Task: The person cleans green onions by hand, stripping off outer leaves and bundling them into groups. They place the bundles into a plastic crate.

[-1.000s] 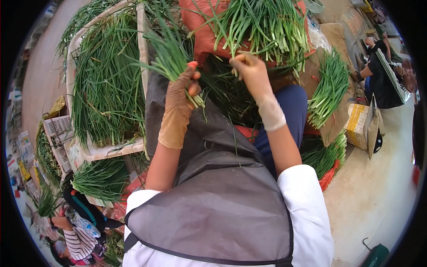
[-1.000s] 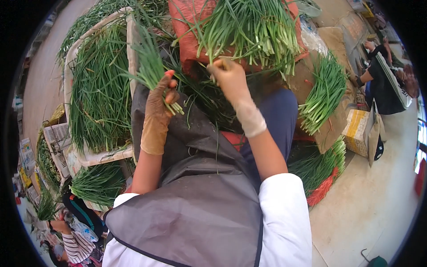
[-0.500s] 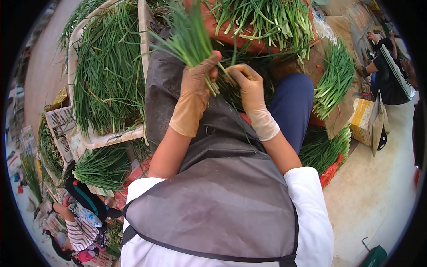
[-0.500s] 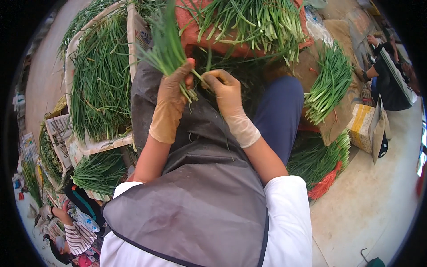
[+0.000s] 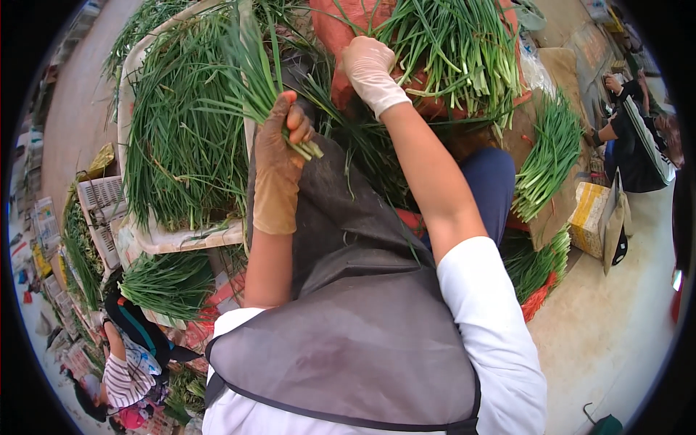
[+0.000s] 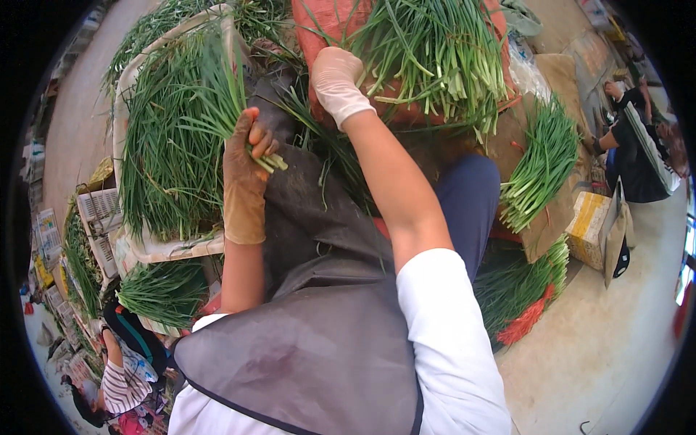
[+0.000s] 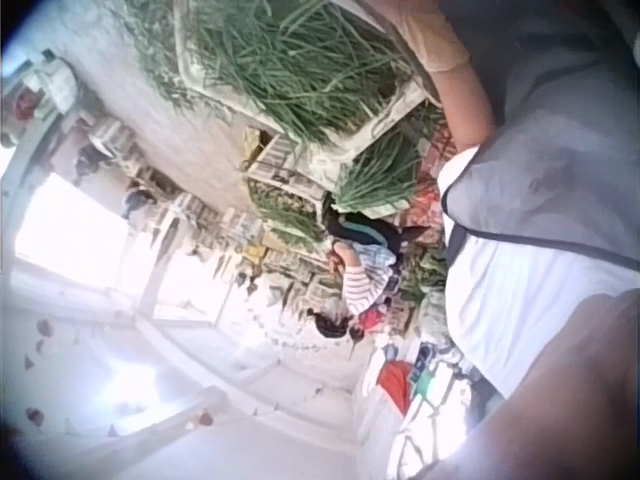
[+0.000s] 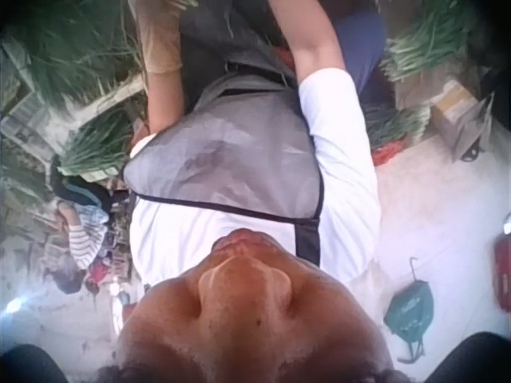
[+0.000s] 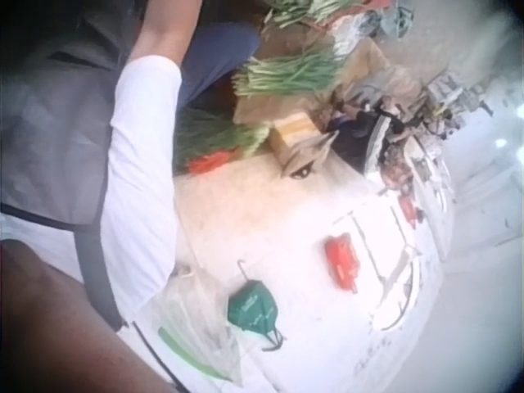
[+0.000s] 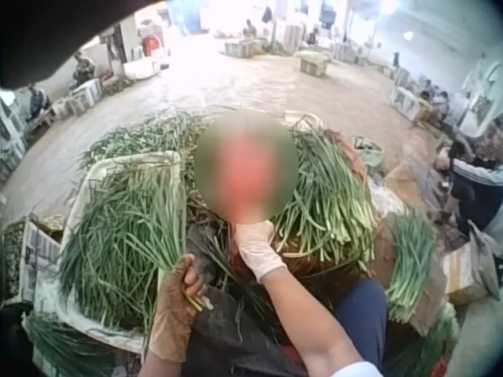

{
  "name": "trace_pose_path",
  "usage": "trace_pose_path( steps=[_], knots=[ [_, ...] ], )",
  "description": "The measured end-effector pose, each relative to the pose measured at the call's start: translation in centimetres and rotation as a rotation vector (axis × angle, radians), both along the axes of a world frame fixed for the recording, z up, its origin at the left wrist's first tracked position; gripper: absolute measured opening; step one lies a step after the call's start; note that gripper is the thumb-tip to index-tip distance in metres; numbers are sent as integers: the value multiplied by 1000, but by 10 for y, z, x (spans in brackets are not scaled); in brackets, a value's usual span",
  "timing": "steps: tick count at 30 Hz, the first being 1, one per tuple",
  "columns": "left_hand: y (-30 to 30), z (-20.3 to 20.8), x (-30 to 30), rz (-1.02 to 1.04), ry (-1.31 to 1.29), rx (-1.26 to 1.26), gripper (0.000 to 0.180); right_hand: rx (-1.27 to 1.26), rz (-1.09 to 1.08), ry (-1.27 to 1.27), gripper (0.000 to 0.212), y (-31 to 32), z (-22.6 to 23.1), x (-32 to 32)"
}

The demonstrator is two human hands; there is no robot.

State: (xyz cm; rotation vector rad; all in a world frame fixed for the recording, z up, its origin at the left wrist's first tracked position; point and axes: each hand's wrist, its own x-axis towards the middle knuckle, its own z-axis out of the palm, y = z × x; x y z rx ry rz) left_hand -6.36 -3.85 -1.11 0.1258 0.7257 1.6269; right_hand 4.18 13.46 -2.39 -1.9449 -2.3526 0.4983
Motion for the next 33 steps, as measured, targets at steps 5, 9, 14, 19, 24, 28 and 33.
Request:
trace_pose_path(
  steps=[5, 9, 14, 19, 24, 28, 33],
  knots=[
    [-20, -16, -29, 62, -54, -1, 17, -211, 498, -108, 42, -85, 7, 44],
    [-13, -8, -5, 67, -41, -24, 16, -45, 32, -27, 55, -68, 31, 46],
    [-5, 9, 19, 48, 7, -45, 19, 26, -139, 81, 43, -9, -5, 47],
    [-12, 6, 19, -60, -29, -26, 25, -564, -186, 1083, 26, -65, 16, 103],
    [-6, -1, 72, -154, 130, -213, 34, -581, -218, 1340, 21, -133, 15, 121],
    [-15, -15, 93, -283, 187, -301, 21, -522, -195, 1438, 14, -161, 14, 119],
    [-18, -19, 94, -249, 67, -341, 16, -480, -309, 1467, 8, -169, 11, 120]
  ],
)
